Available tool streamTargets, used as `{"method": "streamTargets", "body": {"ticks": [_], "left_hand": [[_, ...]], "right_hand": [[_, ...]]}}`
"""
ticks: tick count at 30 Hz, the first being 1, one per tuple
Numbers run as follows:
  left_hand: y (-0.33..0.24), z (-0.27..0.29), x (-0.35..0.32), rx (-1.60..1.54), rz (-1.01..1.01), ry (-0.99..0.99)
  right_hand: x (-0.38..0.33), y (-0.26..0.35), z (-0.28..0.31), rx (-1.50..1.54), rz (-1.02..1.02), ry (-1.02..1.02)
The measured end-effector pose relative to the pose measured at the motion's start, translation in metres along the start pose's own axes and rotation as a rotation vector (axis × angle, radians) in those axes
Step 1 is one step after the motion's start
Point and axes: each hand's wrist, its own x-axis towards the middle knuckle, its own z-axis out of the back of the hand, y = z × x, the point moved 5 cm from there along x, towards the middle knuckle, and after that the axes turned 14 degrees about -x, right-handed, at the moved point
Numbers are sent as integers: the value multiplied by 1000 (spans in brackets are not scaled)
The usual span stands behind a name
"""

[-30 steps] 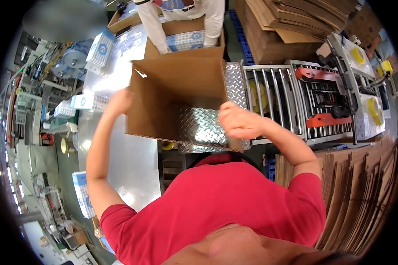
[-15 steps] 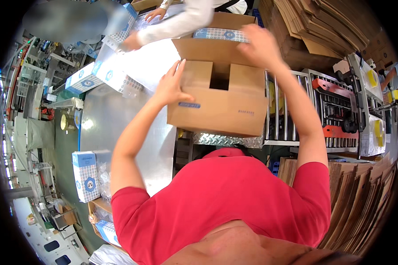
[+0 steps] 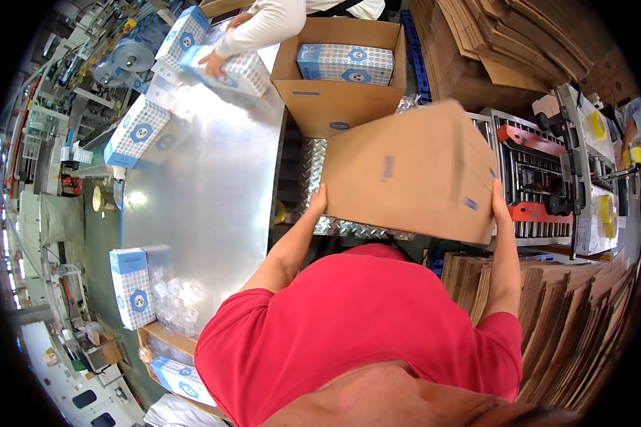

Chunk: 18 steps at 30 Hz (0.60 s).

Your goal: The person packs small blue and white product boxes into a larger brown cardboard shipping box. They repeatedly pick up the small boxes from a metal table, place them into the shipping box, and then close the flaps of the shipping box. The process is repeated multiple times throughout the clip.

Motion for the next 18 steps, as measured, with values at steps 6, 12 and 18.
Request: {"method": "streamTargets", "body": {"ticks": [6, 12, 18], "left_hand": [[-310, 48, -253, -690, -138, 1313], [-319, -42, -339, 164, -786, 1040], [-351, -39, -372, 336, -1114, 1112]], "right_hand": [[-56, -73, 1, 656, -25, 222], [-83, 36, -69, 392, 256, 308], [-122, 134, -73, -297, 541, -10]]}}
